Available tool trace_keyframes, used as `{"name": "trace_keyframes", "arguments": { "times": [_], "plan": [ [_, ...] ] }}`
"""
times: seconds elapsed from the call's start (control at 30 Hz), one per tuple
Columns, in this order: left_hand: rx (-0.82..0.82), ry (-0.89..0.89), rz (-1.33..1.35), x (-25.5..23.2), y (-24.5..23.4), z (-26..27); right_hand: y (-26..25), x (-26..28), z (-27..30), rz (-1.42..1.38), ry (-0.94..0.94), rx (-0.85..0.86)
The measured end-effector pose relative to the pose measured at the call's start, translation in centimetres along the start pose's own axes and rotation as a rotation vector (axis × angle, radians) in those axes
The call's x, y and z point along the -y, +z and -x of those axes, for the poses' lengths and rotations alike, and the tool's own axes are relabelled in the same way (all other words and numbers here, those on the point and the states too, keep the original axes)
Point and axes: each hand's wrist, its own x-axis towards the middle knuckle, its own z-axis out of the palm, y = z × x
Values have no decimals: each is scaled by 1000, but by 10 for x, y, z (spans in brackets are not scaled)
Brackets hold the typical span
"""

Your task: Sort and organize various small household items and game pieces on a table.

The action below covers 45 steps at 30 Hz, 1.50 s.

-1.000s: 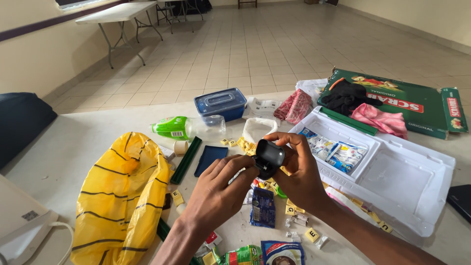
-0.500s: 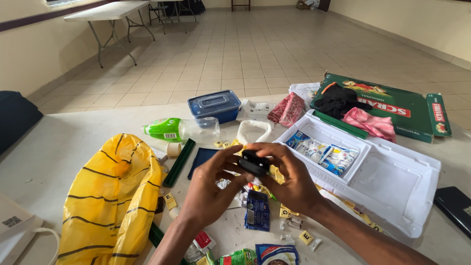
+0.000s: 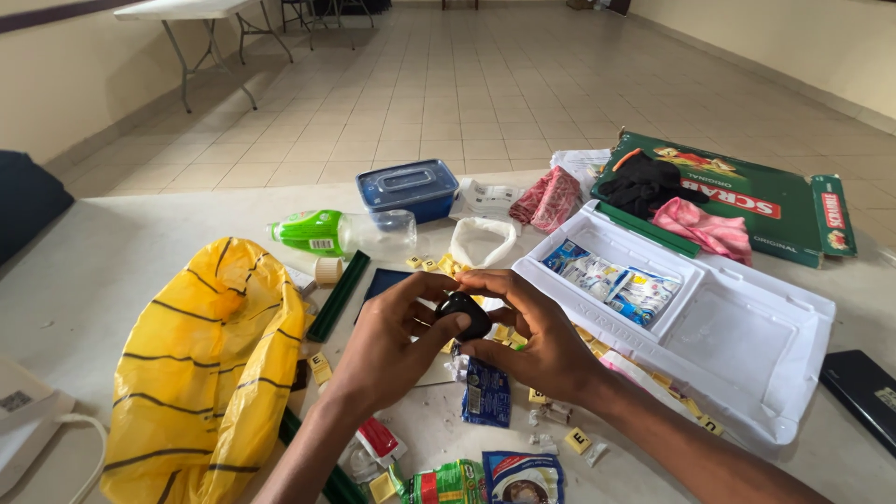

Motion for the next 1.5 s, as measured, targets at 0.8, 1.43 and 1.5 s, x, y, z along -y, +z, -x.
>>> {"name": "trace_keyframes", "arguments": {
  "times": [0.8, 1.43, 1.5],
  "plan": [
    [-241, 45, -554, 29, -29, 4, -8, -9, -50, 642, -25, 14],
    [-151, 75, -852, 79, -38, 6, -11, -103, -151, 775, 317, 477],
    [-154, 63, -851, 78, -39, 5, -15, -78, -149, 716, 442, 575]
  ]
}}
